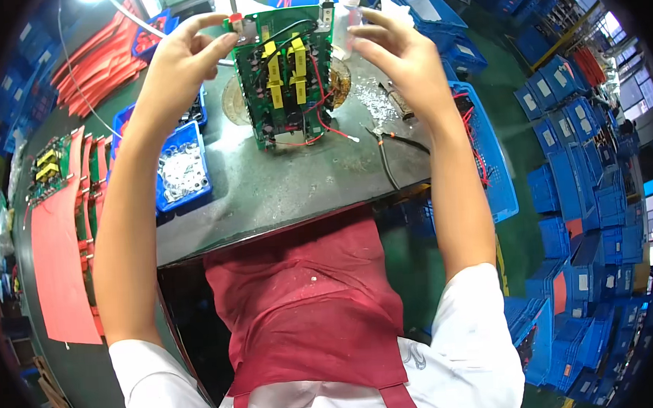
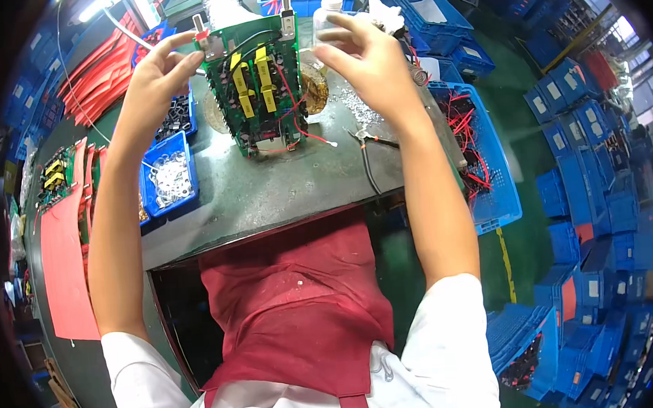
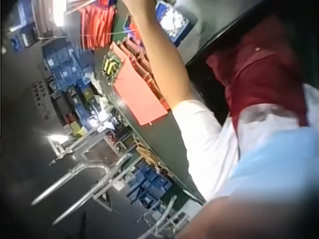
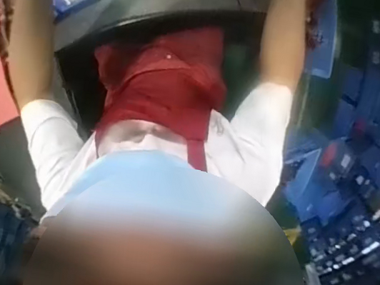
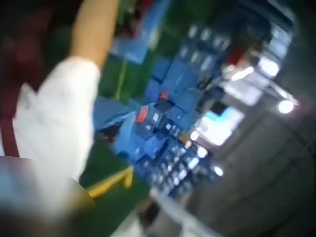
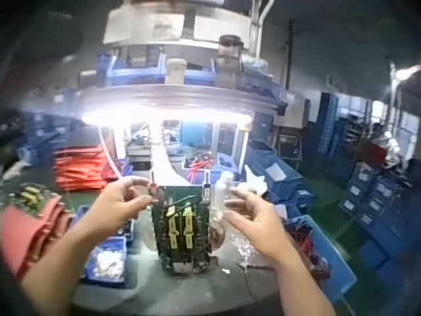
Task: Assembling and soldering components onto a printed circuit board at a factory workstation.
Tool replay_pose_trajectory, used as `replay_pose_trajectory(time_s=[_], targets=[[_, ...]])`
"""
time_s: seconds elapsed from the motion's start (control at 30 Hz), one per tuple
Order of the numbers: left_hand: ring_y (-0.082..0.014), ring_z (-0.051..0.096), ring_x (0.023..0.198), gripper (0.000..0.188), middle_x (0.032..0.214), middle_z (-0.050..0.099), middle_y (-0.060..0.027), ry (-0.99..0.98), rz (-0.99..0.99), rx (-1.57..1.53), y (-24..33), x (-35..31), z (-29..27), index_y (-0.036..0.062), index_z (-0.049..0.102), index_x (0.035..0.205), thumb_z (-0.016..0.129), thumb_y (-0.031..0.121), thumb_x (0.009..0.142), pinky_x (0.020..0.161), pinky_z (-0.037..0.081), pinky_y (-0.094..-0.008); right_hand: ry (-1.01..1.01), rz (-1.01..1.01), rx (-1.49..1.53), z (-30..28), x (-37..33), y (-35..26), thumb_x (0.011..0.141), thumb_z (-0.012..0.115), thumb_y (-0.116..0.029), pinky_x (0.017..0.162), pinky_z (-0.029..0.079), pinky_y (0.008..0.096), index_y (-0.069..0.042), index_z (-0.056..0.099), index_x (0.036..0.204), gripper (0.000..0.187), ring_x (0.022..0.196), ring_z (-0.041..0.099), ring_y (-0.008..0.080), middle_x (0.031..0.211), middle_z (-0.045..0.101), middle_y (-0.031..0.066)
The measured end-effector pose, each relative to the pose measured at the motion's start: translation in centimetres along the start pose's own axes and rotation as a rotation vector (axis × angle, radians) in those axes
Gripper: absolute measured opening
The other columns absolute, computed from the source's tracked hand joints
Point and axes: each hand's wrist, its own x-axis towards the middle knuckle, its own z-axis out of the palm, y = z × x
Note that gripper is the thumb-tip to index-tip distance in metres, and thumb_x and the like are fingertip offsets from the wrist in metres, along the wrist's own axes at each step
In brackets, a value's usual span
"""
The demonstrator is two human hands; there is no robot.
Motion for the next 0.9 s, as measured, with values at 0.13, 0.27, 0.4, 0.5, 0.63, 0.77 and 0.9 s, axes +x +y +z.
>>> replay_pose_trajectory(time_s=[0.13,0.27,0.4,0.5,0.63,0.77,0.9], targets=[[-0.0082,0.055,0.068,0.036,0.075,0.063,-0.001,0.346,0.215,0.236,-0.5,-2.5,2.2,0.0,0.068,0.127,0.075,0.021,0.099,0.064,0.045,-0.0263,0.311,0.087,-0.062,-5.2,-8.3,2.4,0.103,0.068,-0.012,0.1,0.054,0.0316,0.002,0.062,0.143,0.043,0.112,0.07,0.0174,0.121,0.075,0.0129],[-0.0131,0.059,0.062,0.024,0.079,0.067,-0.0041,0.176,0.597,0.221,-0.3,-5.8,10.6,0.0027,0.069,0.114,0.077,0.004,0.092,0.061,0.048,-0.029,0.792,0.298,-0.033,-16.9,-18.5,11.1,0.106,0.067,-0.017,0.075,0.056,0.0263,-0.001,0.068,0.127,0.026,0.087,0.068,0.0096,0.101,0.074,0.0055],[-0.0237,0.055,0.06,0.035,0.073,0.052,-0.0043,-0.377,0.854,0.392,-2.5,-10.6,20.0,0.0081,0.068,0.113,0.082,0.008,0.081,0.056,0.045,-0.0386,0.972,0.597,-0.285,-24.9,-28.9,23.6,0.105,0.068,-0.021,0.071,0.057,0.0298,-0.001,0.067,0.118,0.023,0.081,0.068,0.0159,0.097,0.072,0.0081],[-0.024,0.058,0.064,0.037,0.076,0.053,-0.0051,-0.646,0.864,0.431,-5.9,-13.0,27.0,0.0089,0.067,0.118,0.08,0.019,0.086,0.061,0.049,-0.039,0.74,0.901,-0.408,-27.3,-36.3,33.1,0.096,0.069,-0.013,0.064,0.057,0.0336,0.002,0.075,0.101,0.017,0.071,0.07,0.0178,0.083,0.075,0.0091],[-0.0288,0.065,0.07,0.038,0.08,0.06,-0.0074,-0.724,0.694,0.426,-5.3,-12.6,37.9,0.0088,0.066,0.121,0.08,0.019,0.087,0.065,0.053,-0.0429,0.18,0.961,-1.024,-35.4,-42.7,42.7,0.092,0.062,-0.019,0.085,0.058,0.0518,-0.002,0.076,0.09,0.023,0.095,0.072,0.0472,0.099,0.075,0.0257],[-0.0307,0.063,0.067,0.042,0.08,0.061,-0.0085,-0.731,0.648,0.438,-4.8,-11.7,46.2,0.0069,0.065,0.119,0.084,0.017,0.083,0.064,0.051,-0.0434,-0.1,1.279,-1.005,-40.4,-42.0,51.1,0.093,0.066,-0.02,0.098,0.058,0.0521,-0.001,0.079,0.109,0.028,0.113,0.071,0.0463,0.117,0.074,0.0267],[-0.0312,0.062,0.067,0.043,0.08,0.062,-0.009,-0.724,0.641,0.428,-5.1,-9.1,53.2,0.006,0.065,0.117,0.086,0.016,0.081,0.063,0.05,-0.0436,-0.269,1.546,-0.87,-47.1,-42.0,58.4,0.09,0.07,-0.017,0.106,0.055,0.0494,-0.004,0.076,0.126,0.039,0.13,0.066,0.038,0.135,0.07,0.0251]])
